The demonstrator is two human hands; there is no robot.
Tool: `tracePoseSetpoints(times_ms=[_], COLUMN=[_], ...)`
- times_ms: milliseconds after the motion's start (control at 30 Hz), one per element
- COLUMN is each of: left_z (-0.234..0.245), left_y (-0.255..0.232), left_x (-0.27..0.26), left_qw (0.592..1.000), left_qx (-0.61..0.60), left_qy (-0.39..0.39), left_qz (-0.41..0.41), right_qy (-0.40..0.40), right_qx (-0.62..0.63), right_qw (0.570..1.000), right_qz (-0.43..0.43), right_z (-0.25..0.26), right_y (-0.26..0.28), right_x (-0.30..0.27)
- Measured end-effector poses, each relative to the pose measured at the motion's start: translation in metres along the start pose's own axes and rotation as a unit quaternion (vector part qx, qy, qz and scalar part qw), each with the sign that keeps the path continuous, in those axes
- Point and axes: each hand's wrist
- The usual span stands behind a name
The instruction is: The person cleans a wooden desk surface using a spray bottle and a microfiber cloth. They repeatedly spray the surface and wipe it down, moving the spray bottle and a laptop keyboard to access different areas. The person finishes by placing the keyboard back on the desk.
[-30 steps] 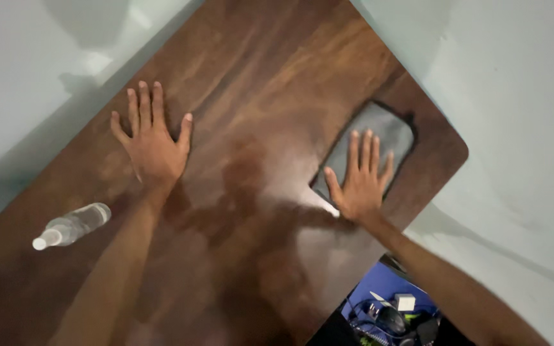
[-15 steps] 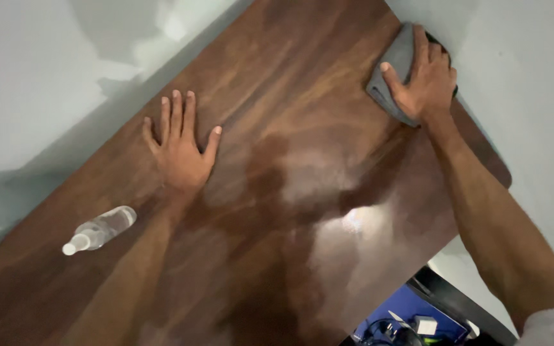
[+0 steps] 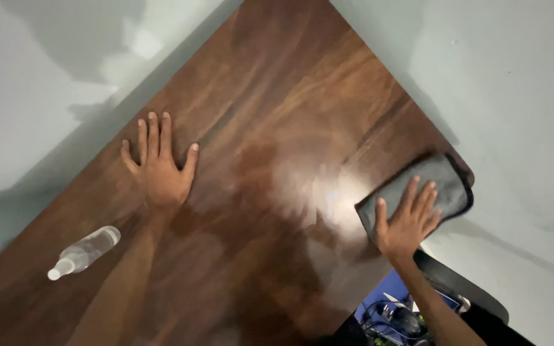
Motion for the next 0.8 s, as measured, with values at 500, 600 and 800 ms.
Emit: tracePoseSetpoints(times_ms=[500, 600, 800], left_z=[0.008, 0.005, -0.002], left_y=[-0.004, -0.002, 0.000], left_x=[0.007, 0.010, 0.004], left_qw=[1.000, 0.999, 0.999], left_qx=[0.025, 0.022, 0.023], left_qy=[-0.011, -0.021, -0.028], left_qz=[0.013, 0.014, 0.005], right_qy=[0.187, 0.147, 0.050], right_qx=[-0.053, -0.033, 0.029], right_qw=[0.592, 0.729, 0.942], right_qz=[0.782, 0.667, 0.330], right_z=[-0.031, -0.028, -0.022], right_y=[0.195, 0.236, 0.173], right_x=[0.328, 0.340, 0.250])
Point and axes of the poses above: each hand's wrist, its own x-axis towards the middle knuckle, its own z-axis out of the back of the hand, y = z × x, and after that the axes turned 2 degrees about y, right-handed
